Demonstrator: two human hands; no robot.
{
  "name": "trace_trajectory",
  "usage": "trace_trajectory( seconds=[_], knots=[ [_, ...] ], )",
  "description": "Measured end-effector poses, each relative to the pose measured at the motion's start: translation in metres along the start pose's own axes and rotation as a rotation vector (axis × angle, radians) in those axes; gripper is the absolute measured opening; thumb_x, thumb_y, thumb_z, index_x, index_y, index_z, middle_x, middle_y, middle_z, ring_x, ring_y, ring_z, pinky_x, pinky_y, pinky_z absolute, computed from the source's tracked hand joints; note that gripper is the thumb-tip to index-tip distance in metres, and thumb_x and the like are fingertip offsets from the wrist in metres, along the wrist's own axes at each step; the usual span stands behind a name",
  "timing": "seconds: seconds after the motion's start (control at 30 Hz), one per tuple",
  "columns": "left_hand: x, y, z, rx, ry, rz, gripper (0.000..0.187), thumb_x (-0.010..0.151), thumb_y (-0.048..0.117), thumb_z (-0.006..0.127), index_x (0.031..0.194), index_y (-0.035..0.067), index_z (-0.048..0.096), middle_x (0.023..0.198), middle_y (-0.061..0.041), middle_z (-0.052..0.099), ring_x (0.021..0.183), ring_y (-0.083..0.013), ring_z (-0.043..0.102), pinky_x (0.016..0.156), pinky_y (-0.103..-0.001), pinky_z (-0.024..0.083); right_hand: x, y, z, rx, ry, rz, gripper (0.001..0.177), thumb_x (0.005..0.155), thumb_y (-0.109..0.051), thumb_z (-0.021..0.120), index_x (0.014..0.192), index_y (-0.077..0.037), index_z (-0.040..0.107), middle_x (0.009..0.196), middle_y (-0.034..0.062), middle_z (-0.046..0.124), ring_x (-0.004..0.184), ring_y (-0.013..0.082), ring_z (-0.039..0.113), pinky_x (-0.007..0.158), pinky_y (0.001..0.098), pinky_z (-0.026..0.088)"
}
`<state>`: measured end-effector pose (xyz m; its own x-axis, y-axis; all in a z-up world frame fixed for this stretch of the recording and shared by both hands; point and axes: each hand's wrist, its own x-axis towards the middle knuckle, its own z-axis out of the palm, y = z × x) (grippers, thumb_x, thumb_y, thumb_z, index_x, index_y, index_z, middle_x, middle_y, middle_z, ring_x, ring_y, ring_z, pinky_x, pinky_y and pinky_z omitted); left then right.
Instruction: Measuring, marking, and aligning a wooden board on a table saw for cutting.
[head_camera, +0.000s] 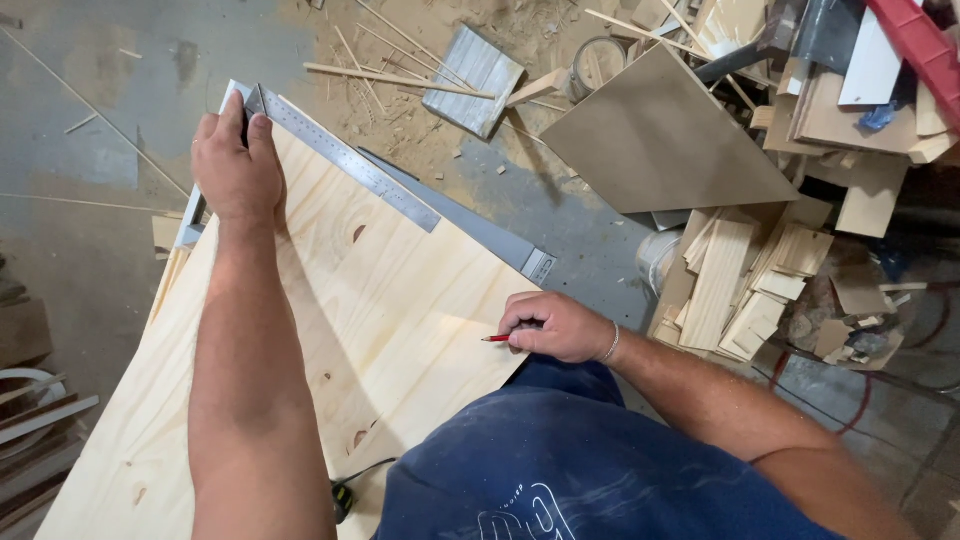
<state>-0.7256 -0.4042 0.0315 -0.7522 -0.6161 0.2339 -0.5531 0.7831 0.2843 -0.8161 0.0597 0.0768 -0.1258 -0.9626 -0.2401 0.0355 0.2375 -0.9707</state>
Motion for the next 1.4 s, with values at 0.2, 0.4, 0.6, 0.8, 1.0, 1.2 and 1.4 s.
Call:
trace_trajectory(
  seconds=[0.2, 0.4, 0.6, 0.8, 1.0, 1.2, 1.4],
  knots=[
    [-0.001, -0.004, 0.004, 0.013, 0.042, 0.056, 0.039, 0.11, 0.031, 0.061, 0.139, 0.006, 0.068, 0.101, -0.012, 0.067, 0.085, -0.0338, 0.061, 0.068, -0.047, 0.05, 0.001, -0.003, 0.0, 0.001, 0.012, 0.014, 0.011, 0.091, -0.012, 0.066, 0.095, -0.01, 0.076, 0.086, 0.001, 0.069, 0.078, 0.0137, 0.066, 0.075, 0.0279, 0.052],
    [-0.001, -0.002, 0.002, 0.016, 0.035, 0.041, 0.04, 0.11, 0.03, 0.06, 0.141, 0.005, 0.066, 0.102, -0.01, 0.066, 0.089, -0.034, 0.061, 0.074, -0.047, 0.05, 0.0, 0.003, 0.001, 0.01, 0.002, -0.016, 0.012, 0.09, -0.012, 0.066, 0.096, -0.01, 0.076, 0.086, 0.0009, 0.068, 0.078, 0.0143, 0.064, 0.076, 0.0292, 0.05],
    [-0.001, 0.0, 0.0, 0.019, 0.021, 0.03, 0.04, 0.109, 0.029, 0.059, 0.141, 0.006, 0.065, 0.103, -0.011, 0.065, 0.086, -0.0347, 0.06, 0.07, -0.048, 0.049, 0.0, 0.0, 0.001, 0.014, 0.003, -0.009, 0.013, 0.091, -0.012, 0.064, 0.097, -0.009, 0.075, 0.088, 0.0018, 0.068, 0.079, 0.0145, 0.065, 0.076, 0.0291, 0.05],
    [-0.001, 0.008, -0.006, -0.042, 0.042, 0.021, 0.035, 0.107, 0.029, 0.061, 0.133, 0.006, 0.068, 0.111, -0.014, 0.071, 0.091, -0.0383, 0.062, 0.077, -0.051, 0.049, -0.001, 0.003, 0.002, 0.012, 0.01, -0.03, 0.012, 0.09, -0.012, 0.065, 0.096, -0.009, 0.075, 0.086, 0.0014, 0.068, 0.078, 0.0147, 0.064, 0.076, 0.0299, 0.051],
    [-0.003, 0.009, -0.003, -0.025, 0.115, 0.036, 0.03, 0.104, 0.027, 0.063, 0.122, 0.005, 0.074, 0.108, -0.01, 0.074, 0.093, -0.0338, 0.064, 0.077, -0.048, 0.051, 0.0, 0.0, 0.001, 0.006, 0.0, -0.035, 0.012, 0.09, -0.012, 0.064, 0.096, -0.009, 0.075, 0.086, 0.0019, 0.067, 0.078, 0.0152, 0.064, 0.077, 0.0297, 0.05],
    [-0.004, 0.007, -0.002, 0.04, 0.136, 0.021, 0.03, 0.104, 0.032, 0.064, 0.125, 0.014, 0.075, 0.1, -0.004, 0.072, 0.086, -0.0292, 0.065, 0.065, -0.045, 0.052, -0.001, 0.0, 0.001, 0.015, 0.011, -0.045, 0.011, 0.091, -0.011, 0.065, 0.096, -0.009, 0.074, 0.086, 0.0016, 0.068, 0.078, 0.0145, 0.065, 0.076, 0.029, 0.052],
    [-0.003, 0.008, -0.005, -0.073, 0.101, 0.036, 0.032, 0.106, 0.026, 0.065, 0.129, 0.006, 0.073, 0.101, -0.01, 0.07, 0.089, -0.0313, 0.063, 0.071, -0.046, 0.052, -0.001, -0.002, 0.001, 0.004, 0.006, -0.033, 0.011, 0.09, -0.01, 0.065, 0.096, -0.009, 0.075, 0.086, 0.0016, 0.068, 0.078, 0.0146, 0.065, 0.075, 0.029, 0.051]
  ],
)
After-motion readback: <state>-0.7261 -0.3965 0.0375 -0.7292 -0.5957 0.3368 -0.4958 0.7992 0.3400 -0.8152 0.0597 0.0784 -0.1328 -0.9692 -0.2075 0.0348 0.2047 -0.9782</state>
